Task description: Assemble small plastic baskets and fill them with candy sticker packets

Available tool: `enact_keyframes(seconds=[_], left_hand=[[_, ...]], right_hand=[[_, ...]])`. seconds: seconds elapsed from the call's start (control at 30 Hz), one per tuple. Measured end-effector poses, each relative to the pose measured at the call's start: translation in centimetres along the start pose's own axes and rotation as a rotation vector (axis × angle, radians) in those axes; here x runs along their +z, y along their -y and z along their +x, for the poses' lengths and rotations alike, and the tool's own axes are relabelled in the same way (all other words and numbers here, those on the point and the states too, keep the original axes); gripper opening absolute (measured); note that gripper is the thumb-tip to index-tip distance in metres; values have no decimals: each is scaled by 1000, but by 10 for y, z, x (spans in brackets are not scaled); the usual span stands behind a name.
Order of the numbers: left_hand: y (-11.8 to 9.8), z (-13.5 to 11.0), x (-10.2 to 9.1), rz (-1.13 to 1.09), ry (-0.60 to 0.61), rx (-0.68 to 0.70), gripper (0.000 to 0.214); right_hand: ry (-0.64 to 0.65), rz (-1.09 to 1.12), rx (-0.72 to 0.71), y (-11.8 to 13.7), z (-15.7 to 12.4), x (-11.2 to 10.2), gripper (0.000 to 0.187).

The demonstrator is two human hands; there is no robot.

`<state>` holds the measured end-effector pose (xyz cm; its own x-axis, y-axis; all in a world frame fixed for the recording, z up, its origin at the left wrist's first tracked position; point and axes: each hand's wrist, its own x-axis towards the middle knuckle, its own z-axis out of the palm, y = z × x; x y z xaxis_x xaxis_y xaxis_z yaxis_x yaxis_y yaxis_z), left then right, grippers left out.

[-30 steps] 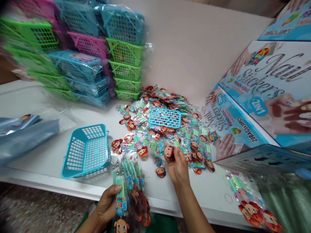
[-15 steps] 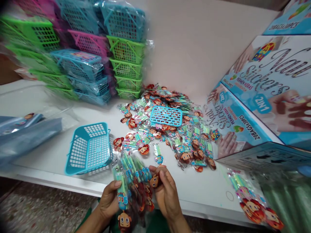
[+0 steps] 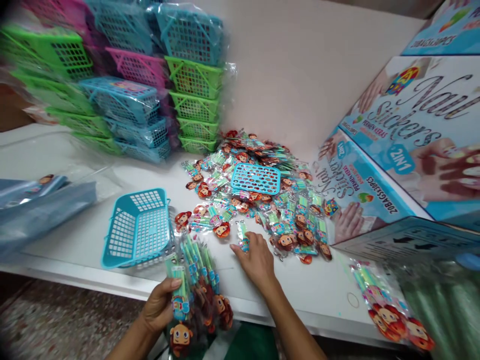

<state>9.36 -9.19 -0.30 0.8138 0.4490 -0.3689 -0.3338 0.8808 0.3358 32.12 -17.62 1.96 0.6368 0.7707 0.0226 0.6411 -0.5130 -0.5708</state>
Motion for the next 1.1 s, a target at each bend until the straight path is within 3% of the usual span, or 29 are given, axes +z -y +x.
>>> enact_keyframes(seconds=[0.1,0.17,0.27,0.43,0.57,0.63,0.8,0.9,0.97,1.03,1.1], left_hand=[[4,-1,1,51,-6,4,54],[6,-1,1,70,17,-10,55],[6,0,2,83,25,-20,54],[7,2,6,61,44,-5,49],[10,1,8,28,90,-43,51],[11,0,8,19,96,-49,52],[12,-4,8,46,103,-34,48],[12,-5,6,74,119,-26,42],[11,-5,5,103,122,-21,38],[9,-5,5,141,125,-14,40],[7,-6,7,188,137,-2,46]], right_hand=[[65,-389,-62,0,13,7,34],[109,-461,-60,-2,15,8,24],[133,-431,-37,-8,16,2,25],[231,-207,8,-11,3,-13,22],[490,575,83,12,-28,-14,20],[520,814,123,25,-42,-14,24],[507,878,125,40,-57,-13,31],[513,788,26,41,-62,-12,33],[441,665,-37,42,-64,-12,33],[400,606,-51,42,-65,-15,33],[437,634,-21,43,-64,-20,37]])
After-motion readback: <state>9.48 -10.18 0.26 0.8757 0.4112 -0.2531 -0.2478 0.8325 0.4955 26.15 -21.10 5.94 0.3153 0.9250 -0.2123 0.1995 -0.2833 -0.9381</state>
